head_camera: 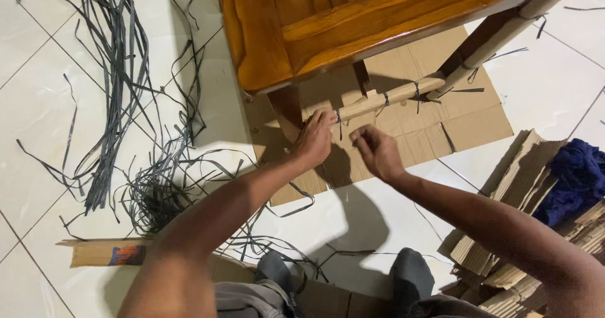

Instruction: Wrapping table legs with protective cardboard and securing them with plastic ties

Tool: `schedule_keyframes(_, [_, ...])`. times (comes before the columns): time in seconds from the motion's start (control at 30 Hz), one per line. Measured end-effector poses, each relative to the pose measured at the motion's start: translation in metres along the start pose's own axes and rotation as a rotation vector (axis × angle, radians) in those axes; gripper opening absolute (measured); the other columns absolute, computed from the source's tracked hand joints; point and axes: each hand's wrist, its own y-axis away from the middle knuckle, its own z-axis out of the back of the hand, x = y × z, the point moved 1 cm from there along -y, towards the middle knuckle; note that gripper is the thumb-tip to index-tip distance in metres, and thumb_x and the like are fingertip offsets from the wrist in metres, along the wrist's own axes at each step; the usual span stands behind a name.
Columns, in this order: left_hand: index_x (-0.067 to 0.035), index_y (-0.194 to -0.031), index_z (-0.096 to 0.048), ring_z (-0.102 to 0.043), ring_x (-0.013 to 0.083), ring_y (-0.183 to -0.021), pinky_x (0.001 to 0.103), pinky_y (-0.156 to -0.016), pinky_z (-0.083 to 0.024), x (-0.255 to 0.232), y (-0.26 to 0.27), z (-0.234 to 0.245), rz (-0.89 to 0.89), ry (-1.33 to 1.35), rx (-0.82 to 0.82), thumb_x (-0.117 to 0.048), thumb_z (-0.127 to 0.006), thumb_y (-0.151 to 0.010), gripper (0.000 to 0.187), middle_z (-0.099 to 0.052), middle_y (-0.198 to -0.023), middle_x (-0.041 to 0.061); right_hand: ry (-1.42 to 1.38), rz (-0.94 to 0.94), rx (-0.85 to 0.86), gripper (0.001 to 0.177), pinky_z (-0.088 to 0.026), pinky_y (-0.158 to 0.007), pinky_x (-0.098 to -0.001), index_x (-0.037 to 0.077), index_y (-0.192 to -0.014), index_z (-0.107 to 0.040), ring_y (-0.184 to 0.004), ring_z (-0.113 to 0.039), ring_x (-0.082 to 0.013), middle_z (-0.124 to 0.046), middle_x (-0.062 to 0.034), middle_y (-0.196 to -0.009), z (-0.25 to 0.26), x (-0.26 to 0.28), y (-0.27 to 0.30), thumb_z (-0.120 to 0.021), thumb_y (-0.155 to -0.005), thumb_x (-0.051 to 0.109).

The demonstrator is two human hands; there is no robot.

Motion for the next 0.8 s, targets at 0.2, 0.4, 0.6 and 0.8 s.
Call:
schedule_keyframes(0.2, [-0.012, -0.104, -0.063, -0.069, 0.0357, -0.094, 0.046, -0.081, -0.056, -0.015, 0.054, 0.051, -0.159, 0.059, -0.018, -0.010, -0.061, -0.100, 0.005, -0.063, -0.093, 0.009, -0.176, 0.146, -0.187, 0.022, -0.055, -0.072, -0.0306, 0.004, -0.129, -0.048, -0.087, -0.061, -0.0201, -0.057, -0.0122, -0.108, 0.044, 0.083, -0.021, -0.052, -0.113, 0.019])
schedule_keyframes(0.4, [-0.013, -0.095, -0.046, -0.054, 0.0202, -0.076, 0.037, -0.068, -0.049, -0.005, 0.073, 0.093, -0.068, -0.174, -0.351, -0.051, -0.037, -0.108, 0.041, -0.053, -0.089, 0.005, -0.262, 0.275, -0.249, 0.071, -0.064, -0.110, -0.0395, 0.010, -0.164, -0.002, -0.147, -0.054, -0.0329, -0.027, -0.0250, -0.170, 0.079, 0.152, -0.022, -0.032, -0.115, 0.054])
schedule_keyframes(0.6, [-0.012, -0.080, -0.057, -0.045, 0.0121, -0.054, 0.029, -0.053, -0.038, -0.043, 0.048, 0.142, -0.015, 0.053, -0.503, -0.050, -0.043, -0.107, 0.049, -0.053, -0.064, -0.001, -0.403, 0.274, -0.143, 0.068, -0.049, -0.116, -0.0534, 0.009, -0.161, -0.012, -0.150, -0.043, -0.0386, -0.028, -0.0290, -0.166, 0.076, 0.172, -0.026, -0.045, -0.115, 0.046])
schedule_keyframes(0.8, [0.004, -0.120, -0.057, -0.060, 0.0341, -0.088, 0.043, -0.084, -0.046, -0.059, 0.037, 0.148, -0.119, 0.109, -0.489, -0.042, -0.039, -0.109, 0.050, -0.067, -0.106, 0.019, -0.461, 0.196, -0.078, 0.065, -0.040, -0.122, -0.0524, 0.009, -0.162, -0.013, -0.155, -0.032, -0.0426, -0.011, -0.0203, -0.172, 0.072, 0.190, -0.035, -0.052, -0.112, 0.023])
